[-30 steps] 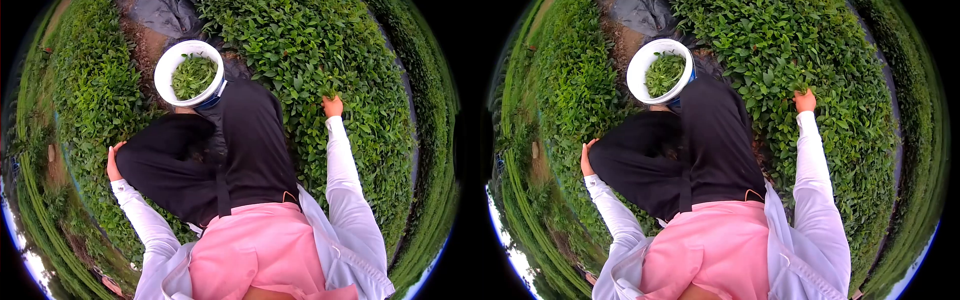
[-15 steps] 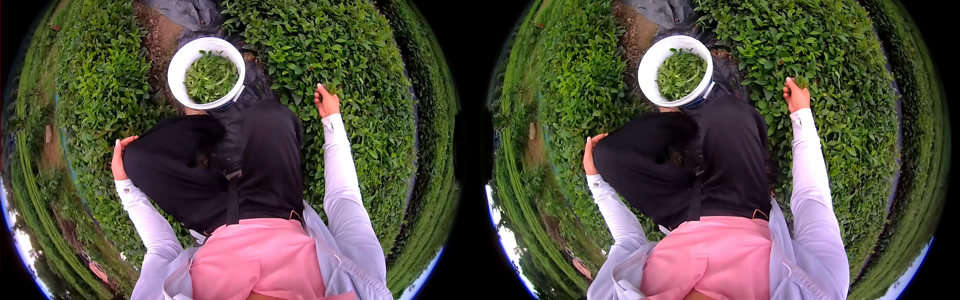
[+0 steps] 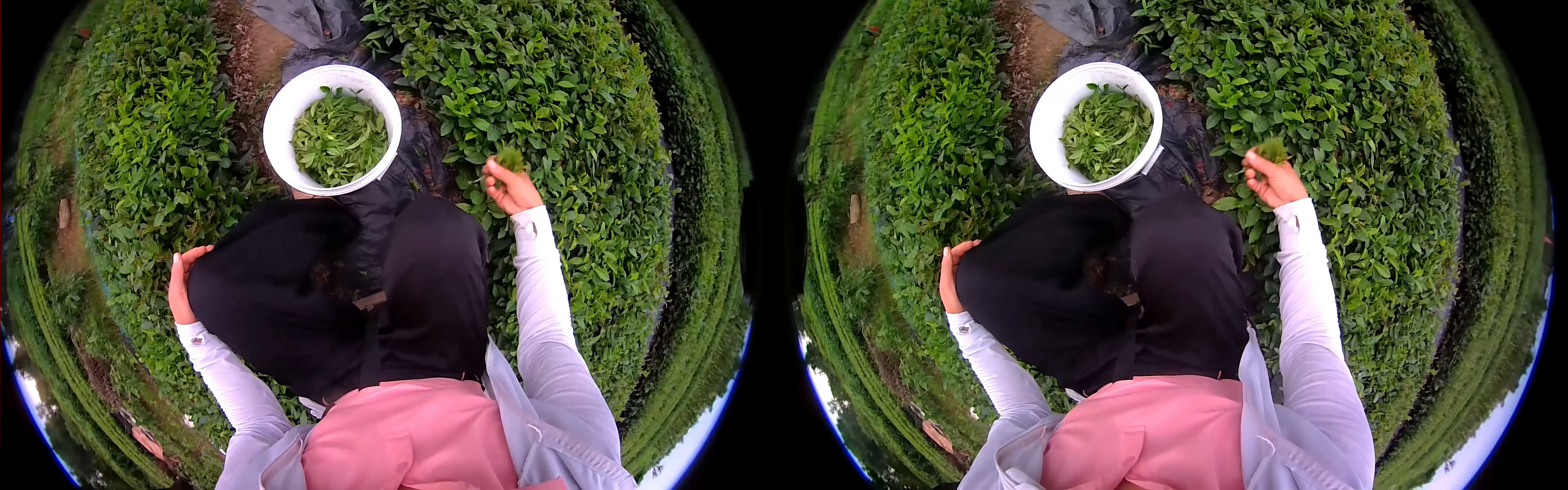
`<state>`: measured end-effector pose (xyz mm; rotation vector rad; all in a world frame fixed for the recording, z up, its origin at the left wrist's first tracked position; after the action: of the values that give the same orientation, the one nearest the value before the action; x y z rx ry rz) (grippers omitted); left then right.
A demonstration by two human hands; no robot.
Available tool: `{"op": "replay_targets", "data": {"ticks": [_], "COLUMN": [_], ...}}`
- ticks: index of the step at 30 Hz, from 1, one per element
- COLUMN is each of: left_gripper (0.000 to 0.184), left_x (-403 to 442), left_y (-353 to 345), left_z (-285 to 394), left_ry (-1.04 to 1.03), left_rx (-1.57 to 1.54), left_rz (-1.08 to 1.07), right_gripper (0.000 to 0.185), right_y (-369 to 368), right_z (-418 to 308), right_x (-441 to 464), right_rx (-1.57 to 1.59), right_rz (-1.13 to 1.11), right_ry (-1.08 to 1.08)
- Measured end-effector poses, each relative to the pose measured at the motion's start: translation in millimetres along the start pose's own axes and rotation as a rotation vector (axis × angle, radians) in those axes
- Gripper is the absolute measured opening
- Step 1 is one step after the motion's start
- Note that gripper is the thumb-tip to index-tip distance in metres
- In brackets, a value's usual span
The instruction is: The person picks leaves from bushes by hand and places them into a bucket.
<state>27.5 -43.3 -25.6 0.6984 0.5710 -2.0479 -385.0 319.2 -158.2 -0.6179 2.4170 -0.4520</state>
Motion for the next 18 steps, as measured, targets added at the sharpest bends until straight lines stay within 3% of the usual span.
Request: {"op": "replay_targets", "data": {"ticks": [4,8,12,14,16,18], "left_gripper": [0.046,0.046,0.046,0.046,0.045,0.045], "left_x": [4.0,4.7,4.3,1.9,2.1,1.6], "left_y": [-17.4,-35.2,-46.2,-50.5,-49.5,-46.1], "left_z": [7.4,11.4,13.6,14.1,13.4,12.7], "left_ry": [0.015,0.051,0.038,0.025,0.027,0.023], "left_rx": [0.001,0.011,0.058,0.073,0.075,0.075], "left_rz": [-0.031,-0.027,-0.006,0.012,0.019,0.031], "right_gripper": [0.013,0.024,0.03,0.021,0.018,0.017], "right_y": [67.9,90.5,85.1,77.0,71.1,60.2], "right_z": [-33.8,-46.2,-38.3,-35.5,-32.6,-29.4], "right_x": [23.2,67.8,112.1,119.2,118.2,104.1], "right_rx": [0.228,-0.029,-0.29,-0.424,-0.274,0.155], "right_rz": [0.431,0.508,0.468,0.463,0.555,0.379], "right_ry": [0.308,0.546,0.505,0.498,0.414,0.117]}}
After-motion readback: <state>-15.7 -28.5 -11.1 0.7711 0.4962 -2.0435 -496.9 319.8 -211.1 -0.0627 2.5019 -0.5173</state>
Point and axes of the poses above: each hand's wrist, its own x-axis towards the middle knuckle, its own y-axis out of the back of the hand, z = x × y, the point moved 1 cm from there along x, towards the middle knuckle, and after that the axes turned 14 degrees about y, right-handed, at the moved point
